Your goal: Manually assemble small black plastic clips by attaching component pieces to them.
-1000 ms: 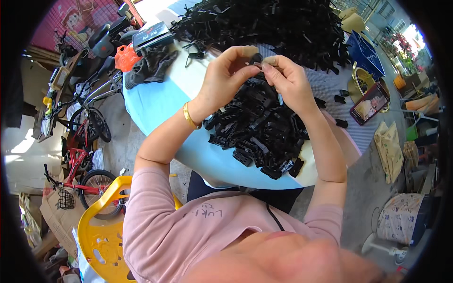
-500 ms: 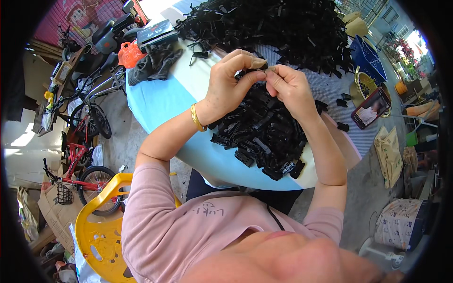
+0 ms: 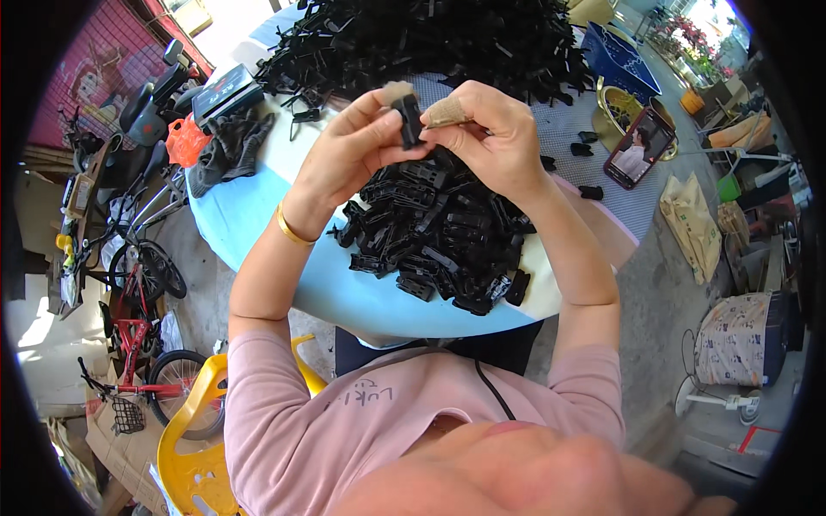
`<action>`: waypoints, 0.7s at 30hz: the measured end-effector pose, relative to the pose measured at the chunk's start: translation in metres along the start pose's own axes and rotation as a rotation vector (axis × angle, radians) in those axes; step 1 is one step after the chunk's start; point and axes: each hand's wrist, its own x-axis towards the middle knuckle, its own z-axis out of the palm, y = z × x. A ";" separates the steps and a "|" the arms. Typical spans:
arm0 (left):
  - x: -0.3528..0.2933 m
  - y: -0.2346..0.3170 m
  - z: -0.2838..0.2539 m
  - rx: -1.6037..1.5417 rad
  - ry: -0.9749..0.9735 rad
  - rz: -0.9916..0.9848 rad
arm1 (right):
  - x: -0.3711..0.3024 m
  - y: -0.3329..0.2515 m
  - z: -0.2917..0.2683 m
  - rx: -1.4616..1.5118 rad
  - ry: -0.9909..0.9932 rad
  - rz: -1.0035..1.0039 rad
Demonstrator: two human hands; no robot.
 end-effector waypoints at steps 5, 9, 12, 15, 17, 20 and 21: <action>-0.005 -0.006 0.016 0.592 -0.028 0.171 | -0.002 -0.008 0.006 0.053 0.007 0.307; -0.005 -0.013 0.019 0.682 -0.011 0.342 | -0.001 -0.010 0.010 0.085 -0.001 0.453; -0.006 -0.012 0.014 0.792 0.049 0.379 | -0.002 -0.007 0.011 0.104 -0.034 0.448; -0.003 -0.008 0.009 0.703 0.090 0.356 | 0.000 -0.007 0.007 0.443 -0.052 0.574; -0.003 -0.008 0.006 0.708 0.095 0.355 | -0.001 -0.009 0.009 0.324 -0.066 0.548; -0.002 -0.010 0.003 0.727 0.096 0.366 | -0.002 -0.006 0.010 0.176 -0.085 0.487; -0.002 -0.011 0.002 0.745 0.098 0.379 | -0.002 -0.006 0.010 0.149 -0.093 0.454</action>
